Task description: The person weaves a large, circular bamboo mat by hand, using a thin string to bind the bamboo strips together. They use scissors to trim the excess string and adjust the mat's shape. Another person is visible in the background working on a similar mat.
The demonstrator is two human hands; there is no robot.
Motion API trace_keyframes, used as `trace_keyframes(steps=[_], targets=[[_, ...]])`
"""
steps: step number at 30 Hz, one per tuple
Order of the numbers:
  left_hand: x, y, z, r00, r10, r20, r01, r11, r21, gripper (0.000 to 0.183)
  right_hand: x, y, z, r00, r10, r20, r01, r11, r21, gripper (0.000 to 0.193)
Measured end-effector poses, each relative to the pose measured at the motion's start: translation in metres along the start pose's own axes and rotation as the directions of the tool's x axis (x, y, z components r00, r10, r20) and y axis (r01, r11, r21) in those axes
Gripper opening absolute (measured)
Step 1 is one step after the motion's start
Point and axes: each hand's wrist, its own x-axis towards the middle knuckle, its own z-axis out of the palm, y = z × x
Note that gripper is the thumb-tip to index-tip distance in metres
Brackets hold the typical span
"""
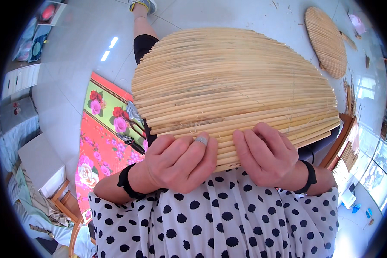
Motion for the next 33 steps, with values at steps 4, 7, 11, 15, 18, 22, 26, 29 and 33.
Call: trace_keyframes(steps=[4,7,11,15,18,22,26,29,33], targets=[[-0.002,0.005,0.0,1.0,-0.018,-0.002,0.018,1.0,0.002,0.026,-0.002,0.0,-0.001,0.999,-0.032,-0.013,0.032,0.999,0.001,0.024],[-0.003,0.008,-0.004,0.998,-0.066,0.01,0.066,0.998,-0.02,0.031,-0.003,-0.002,-0.004,0.998,-0.034,-0.053,0.033,0.999,-0.022,0.026],[-0.009,0.014,-0.001,0.977,-0.18,-0.112,0.17,0.981,-0.098,0.039,-0.007,-0.004,-0.007,0.997,-0.038,-0.067,0.037,0.999,-0.021,0.028],[-0.009,0.01,-0.017,0.97,-0.244,0.007,0.241,0.951,-0.194,0.048,-0.012,-0.009,-0.006,0.996,-0.032,-0.078,0.031,0.999,-0.022,0.028],[-0.018,0.003,-0.024,0.97,-0.168,0.175,0.206,0.951,-0.231,0.064,-0.015,-0.013,-0.002,0.995,-0.041,-0.089,0.037,0.998,-0.042,0.028],[-0.028,-0.001,-0.018,0.98,-0.129,0.149,0.156,0.97,-0.185,0.063,-0.016,-0.016,-0.003,0.998,-0.052,-0.046,0.051,0.998,-0.038,0.028],[-0.02,0.01,-0.018,0.975,-0.115,0.19,0.15,0.972,-0.181,0.06,-0.019,-0.018,0.004,0.996,-0.065,-0.067,0.062,0.997,-0.043,0.028],[-0.014,0.018,-0.014,0.974,-0.116,0.196,0.15,0.975,-0.165,0.053,-0.016,-0.017,0.006,0.994,-0.074,-0.079,0.069,0.996,-0.062,0.03],[-0.003,0.021,-0.012,0.981,-0.14,0.136,0.142,0.99,-0.004,0.042,-0.009,-0.013,0.003,0.993,-0.05,-0.106,0.04,0.995,-0.09,0.035]])
